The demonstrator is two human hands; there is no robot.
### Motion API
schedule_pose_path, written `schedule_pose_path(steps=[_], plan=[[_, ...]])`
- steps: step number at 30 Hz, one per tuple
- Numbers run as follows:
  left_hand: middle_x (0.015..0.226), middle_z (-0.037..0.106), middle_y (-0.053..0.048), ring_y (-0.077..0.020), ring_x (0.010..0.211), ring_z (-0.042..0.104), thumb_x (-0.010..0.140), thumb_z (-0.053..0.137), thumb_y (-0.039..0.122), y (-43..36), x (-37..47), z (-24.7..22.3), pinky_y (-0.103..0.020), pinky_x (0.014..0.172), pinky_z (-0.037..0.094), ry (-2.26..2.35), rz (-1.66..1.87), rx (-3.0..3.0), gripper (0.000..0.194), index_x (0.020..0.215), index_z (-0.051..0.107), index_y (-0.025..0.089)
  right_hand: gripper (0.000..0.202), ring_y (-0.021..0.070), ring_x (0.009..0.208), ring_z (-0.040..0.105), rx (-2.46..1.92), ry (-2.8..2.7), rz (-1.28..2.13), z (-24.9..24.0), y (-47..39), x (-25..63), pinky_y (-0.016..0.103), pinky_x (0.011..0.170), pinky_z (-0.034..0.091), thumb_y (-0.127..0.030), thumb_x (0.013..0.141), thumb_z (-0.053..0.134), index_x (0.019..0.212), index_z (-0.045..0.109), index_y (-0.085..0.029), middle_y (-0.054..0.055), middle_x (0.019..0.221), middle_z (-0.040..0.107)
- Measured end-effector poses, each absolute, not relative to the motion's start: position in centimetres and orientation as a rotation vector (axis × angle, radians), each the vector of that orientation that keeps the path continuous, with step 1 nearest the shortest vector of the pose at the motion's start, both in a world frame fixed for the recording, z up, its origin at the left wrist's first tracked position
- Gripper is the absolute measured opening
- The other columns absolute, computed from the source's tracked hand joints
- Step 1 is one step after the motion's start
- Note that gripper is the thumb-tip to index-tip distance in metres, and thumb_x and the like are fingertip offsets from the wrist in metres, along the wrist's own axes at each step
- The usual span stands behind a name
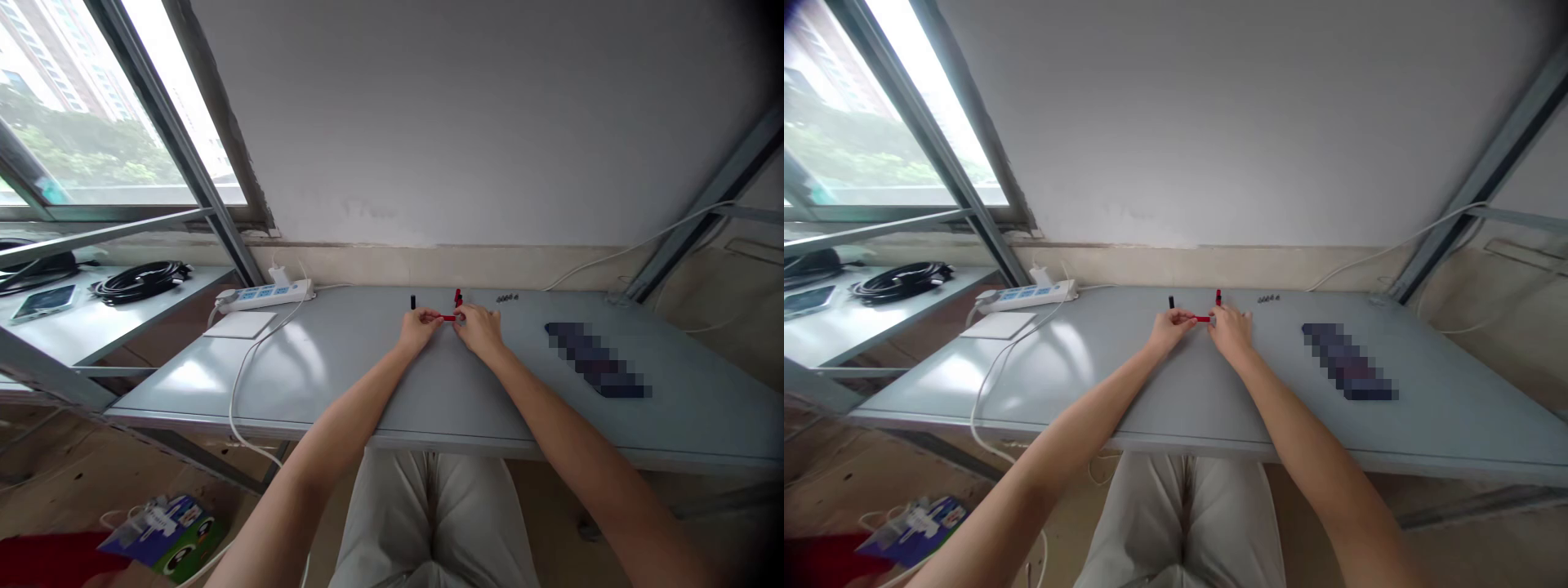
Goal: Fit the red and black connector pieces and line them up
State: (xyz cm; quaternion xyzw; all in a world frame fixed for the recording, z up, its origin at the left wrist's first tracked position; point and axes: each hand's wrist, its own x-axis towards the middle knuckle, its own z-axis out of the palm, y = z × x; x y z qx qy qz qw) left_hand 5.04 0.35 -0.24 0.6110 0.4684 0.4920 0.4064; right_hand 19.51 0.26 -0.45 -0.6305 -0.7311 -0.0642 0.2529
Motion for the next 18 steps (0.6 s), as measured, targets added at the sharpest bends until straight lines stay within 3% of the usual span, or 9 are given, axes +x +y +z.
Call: schedule_pose_path(steps=[6, 13, 18], plan=[[0.071, 0.061, -0.006, -0.0110, 0.063, 0.054, 0.066, 0.061, 0.022, 0.4, 4.8, 0.0, -0.026, 0.065, 0.042, 1.205, 1.310, 1.437, 0.018, 0.082, 0.060, 0.013, 0.015, 0.0203, 0.084, 0.054, -1.739, -1.925, -0.091, -0.3, 0.3, 19.7, 0.035, 0.073, 0.032, -0.028, 0.072, 0.054, 0.084, 0.062, -0.022, 0.004, 0.087, 0.062], [0.074, 0.061, -0.008, -0.0110, 0.063, 0.053, 0.072, 0.051, 0.023, 1.1, 3.2, 0.7, -0.028, 0.068, 0.042, 1.376, 1.411, 1.213, 0.012, 0.075, 0.057, 0.014, 0.017, 0.0141, 0.068, 0.056, -1.645, -1.681, 0.587, -1.1, 1.9, 19.9, 0.024, 0.061, 0.040, -0.030, 0.063, 0.061, 0.073, 0.062, -0.016, 0.004, 0.074, 0.063], [0.073, 0.061, -0.008, -0.0118, 0.063, 0.053, 0.071, 0.050, 0.023, 2.0, 2.1, 0.6, -0.028, 0.067, 0.042, 1.473, 1.444, 1.192, 0.012, 0.072, 0.057, 0.013, 0.013, 0.0135, 0.067, 0.057, -1.641, -1.677, 0.684, -0.7, 3.6, 18.1, 0.023, 0.061, 0.041, -0.024, 0.060, 0.064, 0.068, 0.061, -0.015, 0.005, 0.072, 0.064]])
